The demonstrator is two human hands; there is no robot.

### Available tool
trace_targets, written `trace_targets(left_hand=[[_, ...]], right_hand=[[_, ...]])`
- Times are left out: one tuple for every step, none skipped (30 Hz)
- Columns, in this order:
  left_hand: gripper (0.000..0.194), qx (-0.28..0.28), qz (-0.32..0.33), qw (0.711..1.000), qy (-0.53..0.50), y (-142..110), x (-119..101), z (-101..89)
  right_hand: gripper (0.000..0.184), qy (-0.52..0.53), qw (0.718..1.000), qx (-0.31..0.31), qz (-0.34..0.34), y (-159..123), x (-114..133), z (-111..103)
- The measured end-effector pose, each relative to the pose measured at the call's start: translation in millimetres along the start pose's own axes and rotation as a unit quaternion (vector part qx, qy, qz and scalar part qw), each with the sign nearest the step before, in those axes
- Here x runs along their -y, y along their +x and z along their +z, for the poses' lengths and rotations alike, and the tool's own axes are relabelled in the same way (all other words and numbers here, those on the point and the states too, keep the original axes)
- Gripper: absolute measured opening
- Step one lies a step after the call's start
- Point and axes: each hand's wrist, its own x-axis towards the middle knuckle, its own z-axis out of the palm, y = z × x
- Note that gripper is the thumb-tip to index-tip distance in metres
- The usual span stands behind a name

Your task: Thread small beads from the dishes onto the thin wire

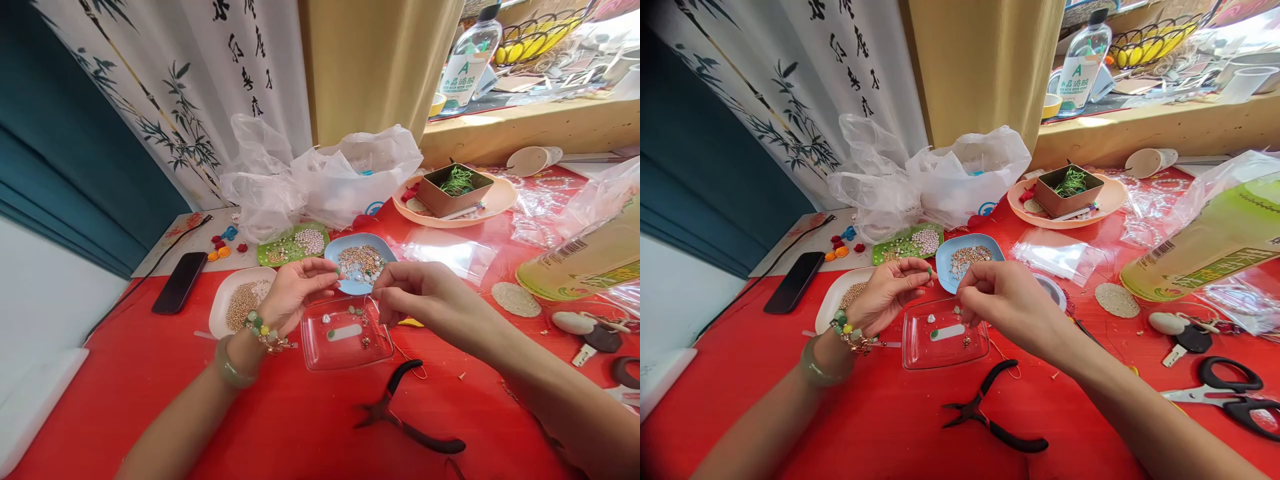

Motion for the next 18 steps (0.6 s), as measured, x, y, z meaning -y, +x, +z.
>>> trace_targets(left_hand=[[0.015,0.0,0.0,1.0,0.001,0.0,0.1,0.2],[0.015,0.0,0.0,1.0,0.002,-0.1,0.2,0.5],[0.015,0.0,0.0,1.0,0.002,-0.3,0.2,0.7],[0.015,0.001,0.0,1.0,0.003,-0.4,0.1,1.0],[0.015,0.001,0.002,1.0,0.005,-0.6,0.0,1.2],[0.015,0.001,0.004,1.0,0.01,-0.8,-0.1,1.4],[0.015,-0.001,0.009,1.0,0.016,-1.1,-0.2,1.6],[0.015,-0.003,0.016,1.0,0.027,-1.4,-0.4,1.9],[0.015,-0.004,0.024,0.999,0.04,-1.8,-0.4,2.1],[0.015,-0.005,0.033,0.998,0.055,-2.2,-0.4,2.5],[0.015,-0.003,0.042,0.997,0.07,-2.7,-0.2,2.9],[0.016,0.001,0.05,0.995,0.083,-3.2,0.0,3.4],[0.017,0.006,0.057,0.994,0.095,-3.9,0.4,4.0],[0.017,0.012,0.063,0.992,0.106,-4.6,0.9,4.7],[0.017,0.018,0.068,0.991,0.118,-5.3,1.4,5.3],[0.017,0.024,0.071,0.989,0.129,-6.2,1.8,5.8],[0.017,0.029,0.075,0.987,0.139,-7.0,2.1,6.2],[0.016,0.033,0.078,0.985,0.148,-7.8,2.2,6.5]], right_hand=[[0.013,-0.005,1.0,0.0,0.0,0.0,0.0,0.0],[0.013,-0.009,1.0,0.0,0.0,0.1,0.0,0.0],[0.013,-0.012,1.0,0.001,0.001,0.2,-0.1,0.1],[0.013,-0.014,1.0,0.003,0.002,0.4,-0.3,0.1],[0.013,-0.016,1.0,0.004,0.002,0.5,-0.7,0.1],[0.013,-0.018,1.0,0.005,0.002,0.6,-1.1,0.1],[0.013,-0.02,1.0,0.007,0.001,0.7,-1.6,-0.1],[0.013,-0.022,1.0,0.009,-0.001,0.7,-2.1,-0.2],[0.013,-0.023,1.0,0.011,-0.002,0.6,-2.6,-0.3],[0.013,-0.024,1.0,0.015,-0.004,0.6,-3.1,-0.4],[0.013,-0.025,0.999,0.021,-0.004,0.6,-3.7,-0.3],[0.013,-0.026,0.999,0.028,-0.003,0.7,-4.3,-0.1],[0.013,-0.029,0.999,0.036,-0.003,1.0,-5.2,0.2],[0.013,-0.031,0.998,0.046,-0.003,1.4,-6.1,0.6],[0.013,-0.032,0.998,0.058,-0.005,2.0,-7.2,1.0],[0.014,-0.032,0.997,0.068,-0.008,2.8,-8.3,1.3],[0.016,-0.03,0.997,0.075,-0.012,3.6,-9.3,1.5],[0.017,-0.027,0.996,0.08,-0.017,4.4,-10.1,1.6]])
